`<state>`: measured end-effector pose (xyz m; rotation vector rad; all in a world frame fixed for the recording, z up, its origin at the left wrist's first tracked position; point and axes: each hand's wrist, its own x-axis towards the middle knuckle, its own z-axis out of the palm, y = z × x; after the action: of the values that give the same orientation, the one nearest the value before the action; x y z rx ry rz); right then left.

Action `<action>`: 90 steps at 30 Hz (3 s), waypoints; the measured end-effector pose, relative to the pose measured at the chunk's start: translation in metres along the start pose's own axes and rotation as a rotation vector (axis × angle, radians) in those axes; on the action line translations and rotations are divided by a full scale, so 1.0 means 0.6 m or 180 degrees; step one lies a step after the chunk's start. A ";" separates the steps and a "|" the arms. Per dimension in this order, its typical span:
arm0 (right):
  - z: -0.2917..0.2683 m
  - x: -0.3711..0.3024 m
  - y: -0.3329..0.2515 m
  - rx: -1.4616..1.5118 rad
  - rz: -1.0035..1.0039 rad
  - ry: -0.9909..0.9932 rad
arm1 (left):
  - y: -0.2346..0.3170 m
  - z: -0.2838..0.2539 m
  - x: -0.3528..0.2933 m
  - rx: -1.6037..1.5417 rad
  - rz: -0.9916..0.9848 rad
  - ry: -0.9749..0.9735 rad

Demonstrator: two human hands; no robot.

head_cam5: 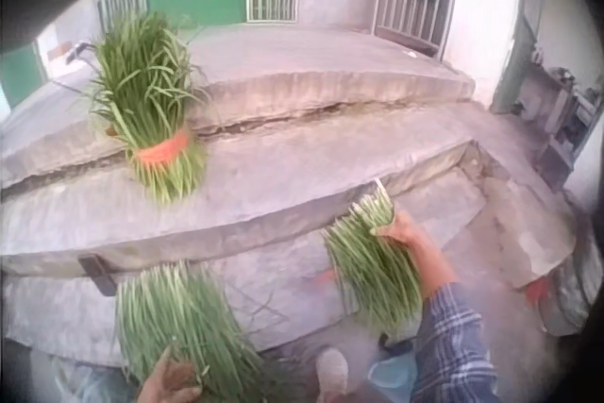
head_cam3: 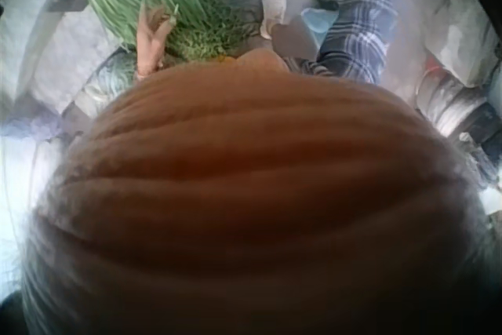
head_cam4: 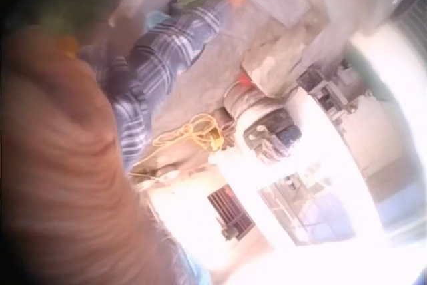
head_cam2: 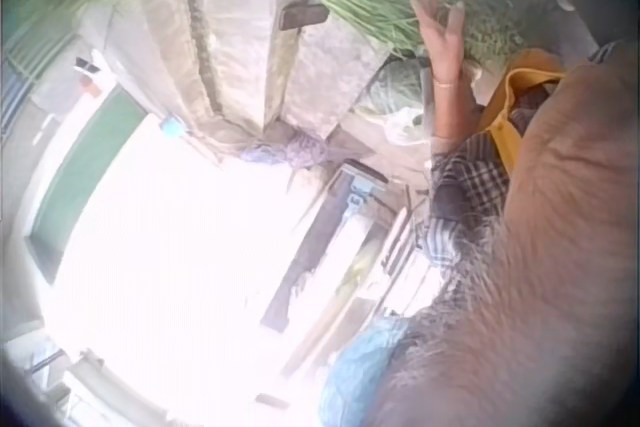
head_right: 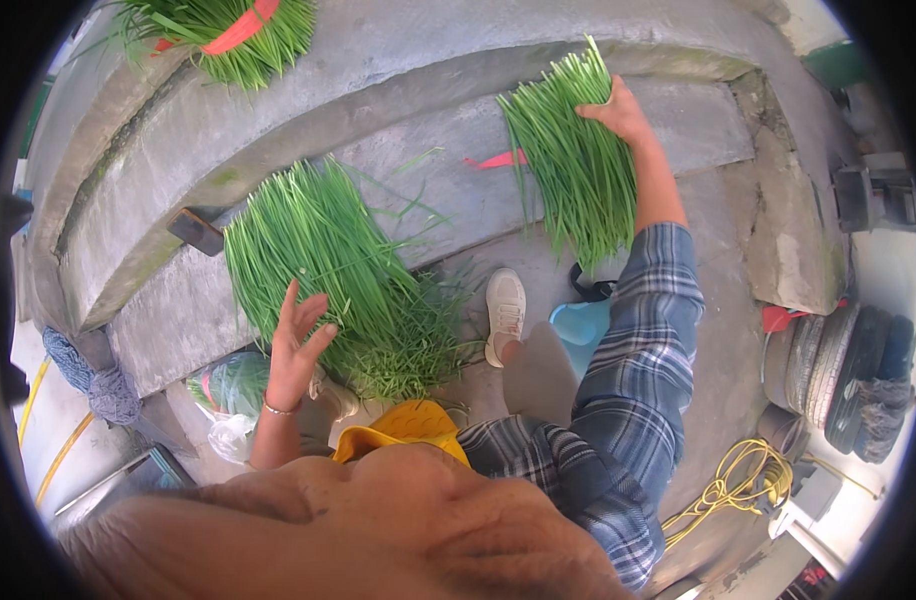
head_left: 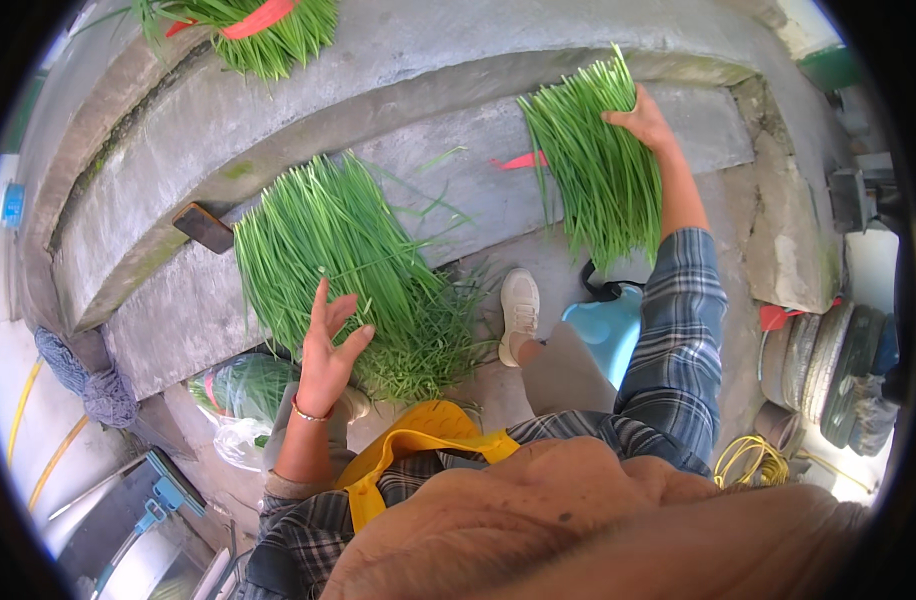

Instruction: The person gathers and aligns long green vegetable stalks by hand, forming them into bundles. They repeatedly adjust the stalks to create uniform bunches and place completed bundles on a concrete ledge.

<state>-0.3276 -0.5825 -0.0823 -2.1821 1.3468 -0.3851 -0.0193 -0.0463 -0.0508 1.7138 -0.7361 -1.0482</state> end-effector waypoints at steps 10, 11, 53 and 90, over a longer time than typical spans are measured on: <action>0.173 0.053 0.079 -0.1197 0.0691 0.0653 | 0.016 -0.001 -0.005 -0.0084 -0.0191 -0.0116; 0.170 0.050 0.077 -0.1351 0.0576 0.0869 | 0.016 0.001 -0.008 -0.0051 -0.0201 -0.0159; 0.669 -0.139 -0.556 0.0480 -0.0033 -0.1135 | 0.037 -0.061 -0.125 0.1102 0.1172 -0.0295; 0.679 -0.064 -0.526 0.1906 0.0687 -0.1261 | 0.034 -0.072 -0.150 0.1711 0.1340 -0.0344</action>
<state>0.0905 -0.3167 -0.2281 -1.5053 1.0578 -0.2177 -0.0213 0.0395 0.0038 1.8289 -1.4773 -0.6845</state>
